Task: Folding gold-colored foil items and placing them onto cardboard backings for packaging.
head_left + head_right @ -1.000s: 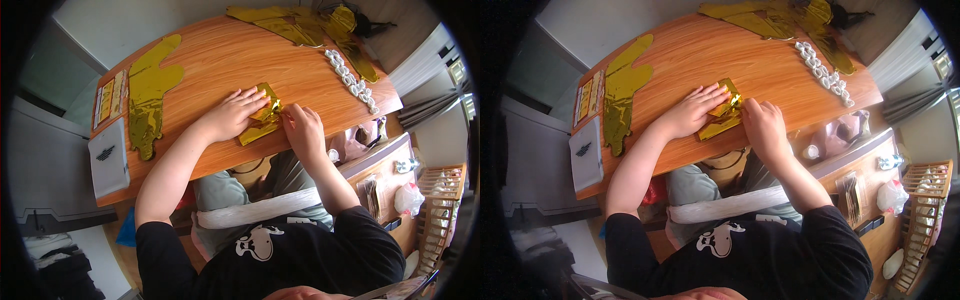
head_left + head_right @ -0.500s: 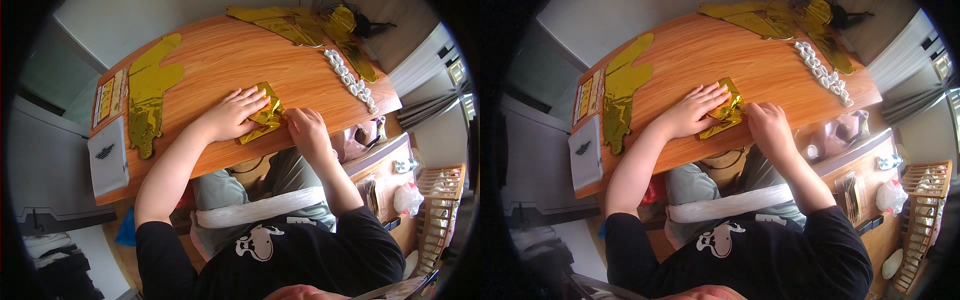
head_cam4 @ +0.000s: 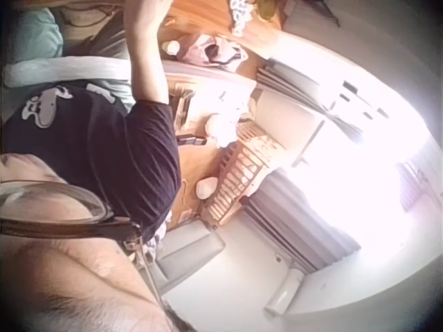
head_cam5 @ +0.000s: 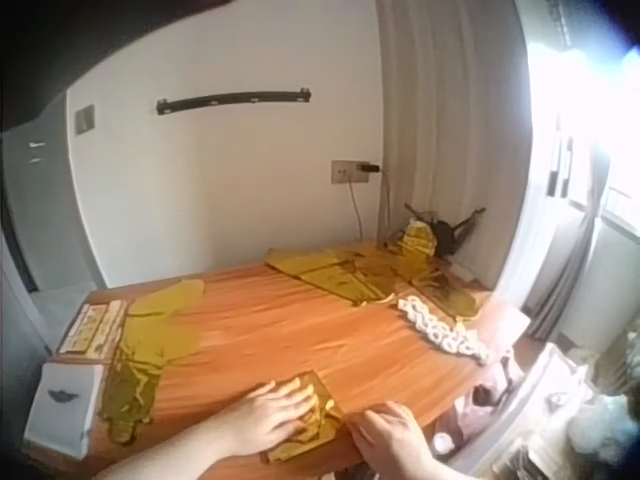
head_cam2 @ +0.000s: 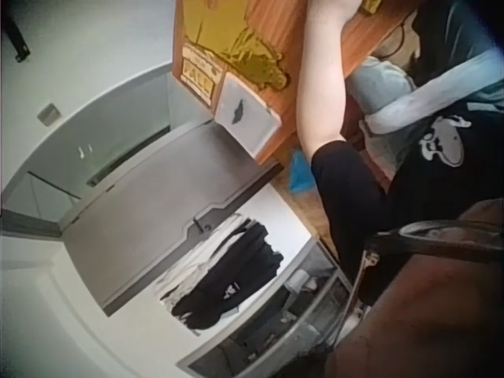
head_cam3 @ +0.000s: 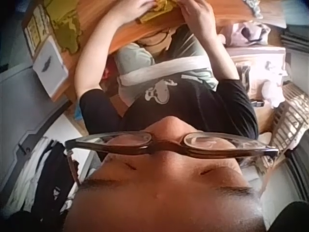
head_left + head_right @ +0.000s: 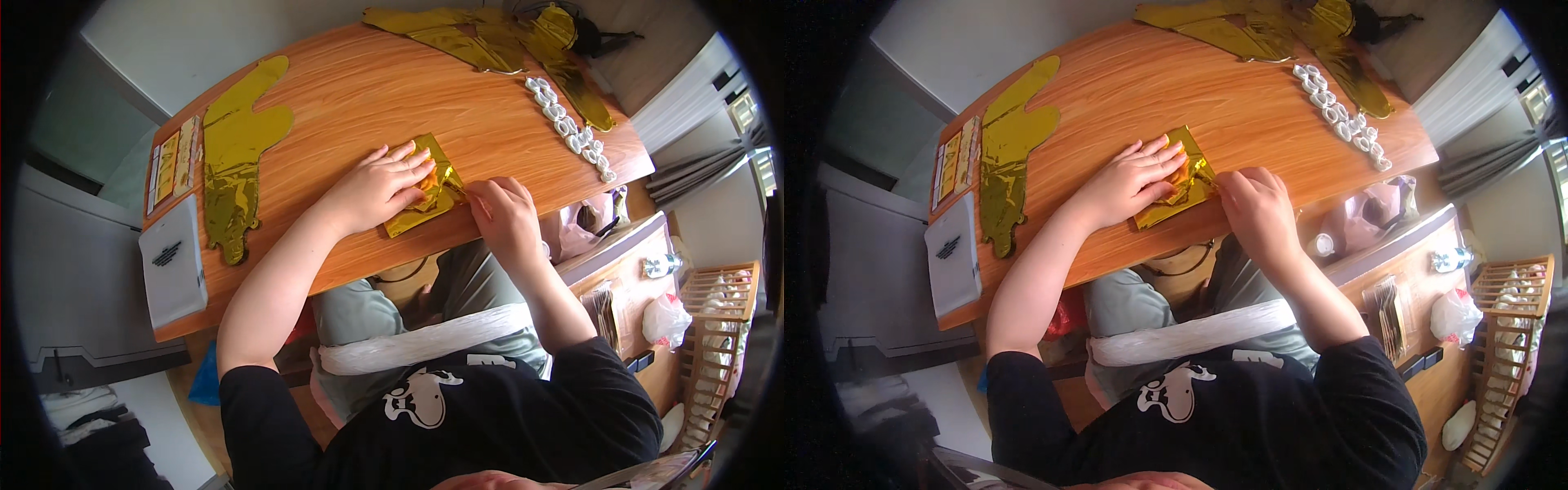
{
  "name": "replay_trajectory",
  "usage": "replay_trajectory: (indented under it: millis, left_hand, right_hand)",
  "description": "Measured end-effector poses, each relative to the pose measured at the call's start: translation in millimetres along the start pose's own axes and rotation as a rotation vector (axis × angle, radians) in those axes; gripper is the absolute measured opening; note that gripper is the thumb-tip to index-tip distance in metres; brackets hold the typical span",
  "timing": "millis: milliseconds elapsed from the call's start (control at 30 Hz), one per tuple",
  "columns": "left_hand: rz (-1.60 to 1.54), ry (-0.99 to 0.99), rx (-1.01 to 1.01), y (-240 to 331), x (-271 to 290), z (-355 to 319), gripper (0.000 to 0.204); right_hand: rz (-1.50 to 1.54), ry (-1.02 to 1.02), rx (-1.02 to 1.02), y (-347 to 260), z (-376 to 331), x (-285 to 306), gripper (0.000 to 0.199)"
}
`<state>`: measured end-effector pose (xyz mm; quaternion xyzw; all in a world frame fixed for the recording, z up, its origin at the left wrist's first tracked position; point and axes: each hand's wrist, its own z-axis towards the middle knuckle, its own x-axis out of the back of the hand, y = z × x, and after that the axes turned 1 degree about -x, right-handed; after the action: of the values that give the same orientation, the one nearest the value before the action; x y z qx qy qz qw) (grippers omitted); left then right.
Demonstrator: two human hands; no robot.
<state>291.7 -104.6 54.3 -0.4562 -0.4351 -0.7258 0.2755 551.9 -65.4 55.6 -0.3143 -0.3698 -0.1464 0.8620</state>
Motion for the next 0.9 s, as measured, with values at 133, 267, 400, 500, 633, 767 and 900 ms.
replay_trajectory:
  millis: [133, 267, 400, 500, 633, 767, 900]
  left_hand:
    - [-0.005, 0.029, 0.019, 4, 1, 0, 0.046]
    - [0.069, -0.001, -0.002, 10, 4, 3, 0.045]
    - [0.193, -0.077, 0.071, 21, 10, 5, 0.044]
    - [0.192, -0.086, 0.059, 16, 8, 5, 0.044]
    - [0.139, -0.040, 0.001, 11, 3, 7, 0.048]
    - [0.009, -0.062, 0.017, 15, 5, 9, 0.051]
    - [0.109, -0.096, -0.031, 10, 3, 7, 0.050]
  right_hand:
    - [-0.090, -0.056, 0.065, -6, 4, 5, 0.021]
    - [-0.201, -0.177, 0.141, -5, 1, 12, 0.030]
    - [-0.242, -0.227, 0.151, -4, -3, 20, 0.036]
    - [-0.167, -0.229, 0.151, -7, -5, 22, 0.037]
    - [-0.162, -0.244, 0.144, -8, -8, 24, 0.039]
    - [-0.257, -0.261, 0.158, -6, -14, 21, 0.038]
    - [-0.267, -0.266, 0.157, -6, -18, 19, 0.036]
